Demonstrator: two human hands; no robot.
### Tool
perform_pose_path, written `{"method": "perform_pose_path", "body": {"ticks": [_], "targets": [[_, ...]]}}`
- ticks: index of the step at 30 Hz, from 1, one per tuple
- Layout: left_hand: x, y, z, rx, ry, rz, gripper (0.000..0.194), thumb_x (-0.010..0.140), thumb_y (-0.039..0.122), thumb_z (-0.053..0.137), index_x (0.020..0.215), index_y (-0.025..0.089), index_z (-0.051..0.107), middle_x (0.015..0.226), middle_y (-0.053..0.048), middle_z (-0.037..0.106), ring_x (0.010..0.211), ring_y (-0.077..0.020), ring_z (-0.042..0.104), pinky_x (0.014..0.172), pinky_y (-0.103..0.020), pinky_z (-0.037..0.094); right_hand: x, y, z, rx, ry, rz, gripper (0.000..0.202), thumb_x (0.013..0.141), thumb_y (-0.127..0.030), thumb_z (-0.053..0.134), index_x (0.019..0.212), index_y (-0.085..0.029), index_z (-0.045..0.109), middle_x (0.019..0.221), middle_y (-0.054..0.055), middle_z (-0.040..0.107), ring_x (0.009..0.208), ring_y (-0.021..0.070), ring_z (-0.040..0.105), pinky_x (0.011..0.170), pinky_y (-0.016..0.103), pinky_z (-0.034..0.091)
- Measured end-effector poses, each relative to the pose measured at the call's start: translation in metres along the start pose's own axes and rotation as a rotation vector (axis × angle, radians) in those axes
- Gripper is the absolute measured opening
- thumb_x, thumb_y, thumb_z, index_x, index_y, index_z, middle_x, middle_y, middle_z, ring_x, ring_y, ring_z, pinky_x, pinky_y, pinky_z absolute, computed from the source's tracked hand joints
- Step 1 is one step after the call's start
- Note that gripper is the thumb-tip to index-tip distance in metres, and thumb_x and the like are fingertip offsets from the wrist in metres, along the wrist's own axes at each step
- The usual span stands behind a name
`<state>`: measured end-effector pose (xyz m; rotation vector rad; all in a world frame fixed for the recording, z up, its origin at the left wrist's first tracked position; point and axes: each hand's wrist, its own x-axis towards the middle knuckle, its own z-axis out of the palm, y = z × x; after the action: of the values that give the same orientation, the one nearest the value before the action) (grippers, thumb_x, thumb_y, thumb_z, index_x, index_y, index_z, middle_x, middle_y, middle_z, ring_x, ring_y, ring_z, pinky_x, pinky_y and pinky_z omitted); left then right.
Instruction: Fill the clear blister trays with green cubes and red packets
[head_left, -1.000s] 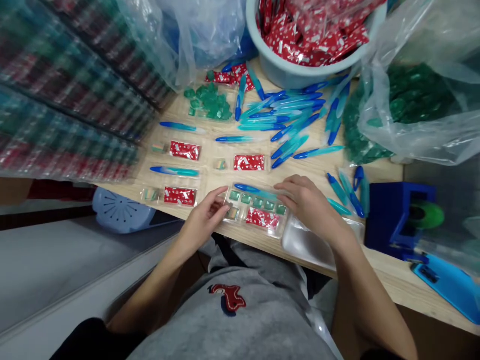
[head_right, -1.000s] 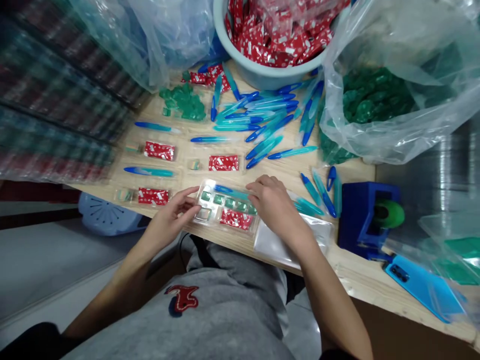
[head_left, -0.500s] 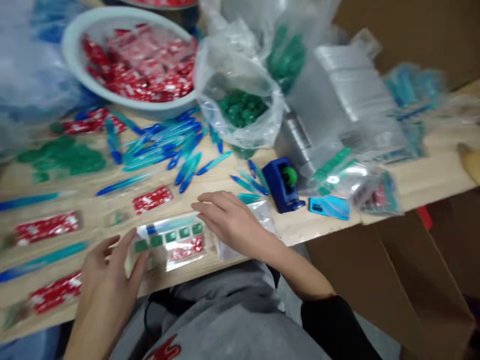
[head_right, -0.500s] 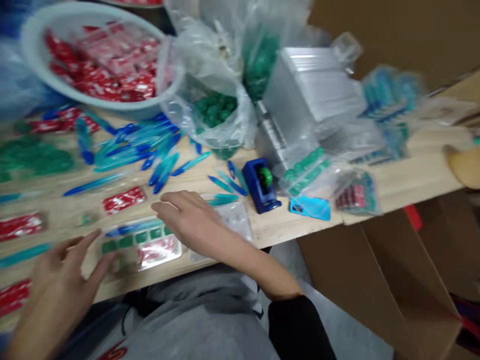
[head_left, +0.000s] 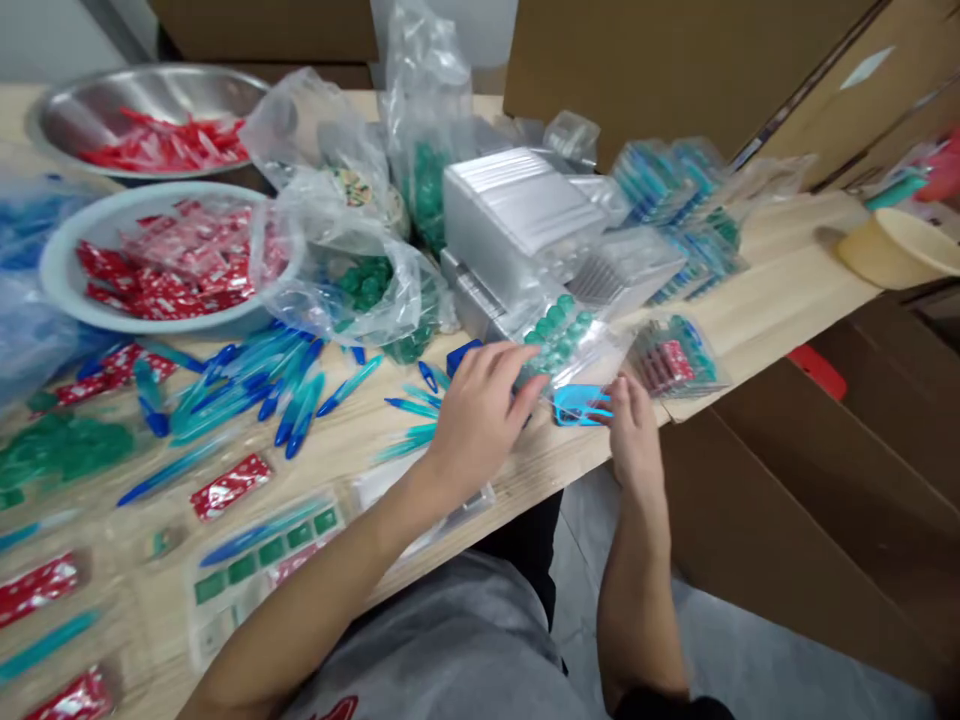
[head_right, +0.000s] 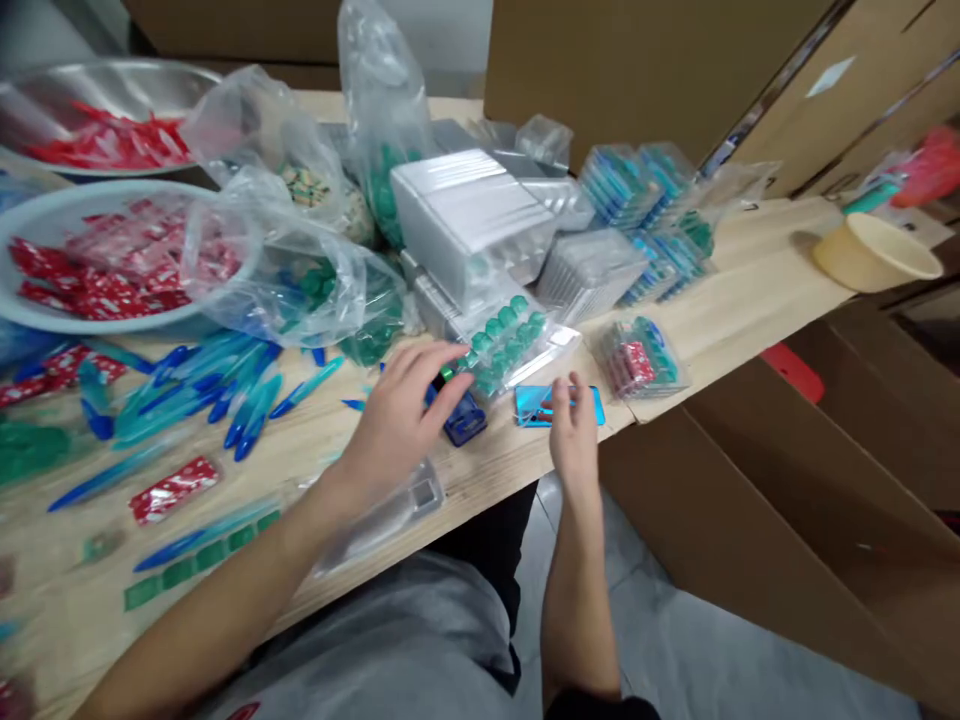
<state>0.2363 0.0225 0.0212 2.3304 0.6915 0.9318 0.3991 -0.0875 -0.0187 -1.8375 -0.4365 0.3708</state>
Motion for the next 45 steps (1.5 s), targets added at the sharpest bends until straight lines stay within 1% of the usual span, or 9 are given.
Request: {"method": "perform_pose_path", "body": {"ticks": [5, 10, 16, 21, 25, 30, 37, 42, 45], "targets": [[0.066, 0.045, 0.05, 0.297, -0.282, -0.193, 0.052, 0.092, 0.02, 0.06, 0.139, 0.0, 0.047, 0.146, -0.029, 0.045, 0.138, -0.0408, 0.042, 0.111, -0.056, 0.037, -0.01, 0.002, 0.015, 0.21, -0.098, 0.137, 0.071, 0.074, -0.063, 0.058, 0.128, -0.018, 0.046, 0.092, 0.003, 0.064, 0.066, 0.0156, 0.066, 0.062, 0.033, 0.055], [0.058, 0.046, 0.057, 0.39, -0.331, -0.239, 0.038, 0.092, 0.002, 0.042, 0.127, -0.003, 0.056, 0.144, -0.034, 0.044, 0.136, -0.0441, 0.044, 0.106, -0.064, 0.038, -0.006, 0.002, 0.029, 0.36, -0.112, 0.173, 0.057, 0.068, -0.043, 0.06, 0.118, -0.02, 0.042, 0.077, -0.003, 0.062, 0.06, 0.014, 0.063, 0.056, 0.028, 0.051], [-0.025, 0.021, -0.033, 0.384, -0.105, 0.127, 0.045, 0.096, 0.009, 0.038, 0.139, 0.013, 0.049, 0.149, -0.02, 0.046, 0.139, -0.0334, 0.044, 0.112, -0.055, 0.04, -0.013, -0.007, 0.033, 0.391, -0.055, 0.145, 0.047, 0.07, -0.028, 0.055, 0.114, -0.023, 0.04, 0.079, -0.003, 0.066, 0.054, 0.0121, 0.062, 0.051, 0.025, 0.047], [-0.099, -0.019, -0.124, 0.487, 0.042, -0.054, 0.068, 0.092, 0.005, 0.046, 0.15, 0.037, 0.031, 0.162, 0.002, 0.028, 0.144, -0.0257, 0.038, 0.117, -0.049, 0.038, -0.048, -0.012, 0.016, 0.376, -0.011, -0.004, 0.044, 0.074, -0.015, 0.057, 0.117, -0.023, 0.056, 0.076, -0.004, 0.066, 0.049, 0.009, 0.059, 0.048, 0.023, 0.046], [-0.154, -0.059, -0.154, 0.679, 0.128, -0.12, 0.067, 0.088, 0.004, 0.056, 0.143, 0.04, 0.043, 0.163, 0.006, 0.023, 0.144, -0.0287, 0.037, 0.115, -0.051, 0.038, -0.077, -0.006, 0.026, 0.256, -0.416, -0.005, 0.037, 0.086, -0.021, 0.055, 0.122, -0.027, 0.06, 0.078, -0.002, 0.068, 0.051, 0.0101, 0.059, 0.047, 0.023, 0.046], [-0.193, -0.083, -0.155, 0.767, 0.259, -0.287, 0.031, 0.087, 0.018, 0.065, 0.108, 0.04, 0.071, 0.124, -0.002, 0.064, 0.111, -0.0262, 0.059, 0.098, -0.048, 0.049, -0.083, 0.014, 0.074, -0.144, -0.921, -0.208, 0.038, 0.092, -0.026, 0.046, 0.127, -0.022, 0.061, 0.074, 0.002, 0.067, 0.056, 0.0147, 0.06, 0.052, 0.03, 0.051], [-0.206, -0.093, -0.146, 0.731, 0.317, -0.157, 0.04, 0.088, 0.012, 0.065, 0.108, 0.046, 0.07, 0.084, 0.0, 0.067, 0.078, -0.0157, 0.061, 0.078, -0.029, 0.053, -0.064, -0.027, 0.107, -0.534, -0.78, -0.752, 0.037, 0.092, -0.034, 0.054, 0.126, -0.028, 0.065, 0.117, 0.014, 0.064, 0.106, 0.0291, 0.063, 0.071, 0.038, 0.057], [-0.196, -0.082, -0.125, 0.403, 0.475, -0.131, 0.034, 0.088, 0.016, 0.066, 0.108, 0.043, 0.068, 0.084, 0.003, 0.067, 0.078, -0.0134, 0.062, 0.08, -0.028, 0.055, -0.078, -0.06, 0.186, -0.129, -1.521, -0.444, 0.05, 0.091, -0.04, 0.06, 0.14, -0.039, 0.051, 0.14, 0.007, 0.059, 0.114, 0.0235, 0.067, 0.092, 0.039, 0.058], [-0.186, -0.074, -0.114, 0.138, 0.712, -0.335, 0.02, 0.095, 0.02, 0.056, 0.107, 0.031, 0.067, 0.092, -0.002, 0.068, 0.087, -0.0147, 0.066, 0.08, -0.029, 0.057, -0.094, -0.07, 0.241, -0.018, -1.757, -0.201, 0.053, 0.085, -0.045, 0.068, 0.135, -0.033, 0.057, 0.14, 0.008, 0.059, 0.119, 0.0235, 0.064, 0.097, 0.042, 0.055]]}}
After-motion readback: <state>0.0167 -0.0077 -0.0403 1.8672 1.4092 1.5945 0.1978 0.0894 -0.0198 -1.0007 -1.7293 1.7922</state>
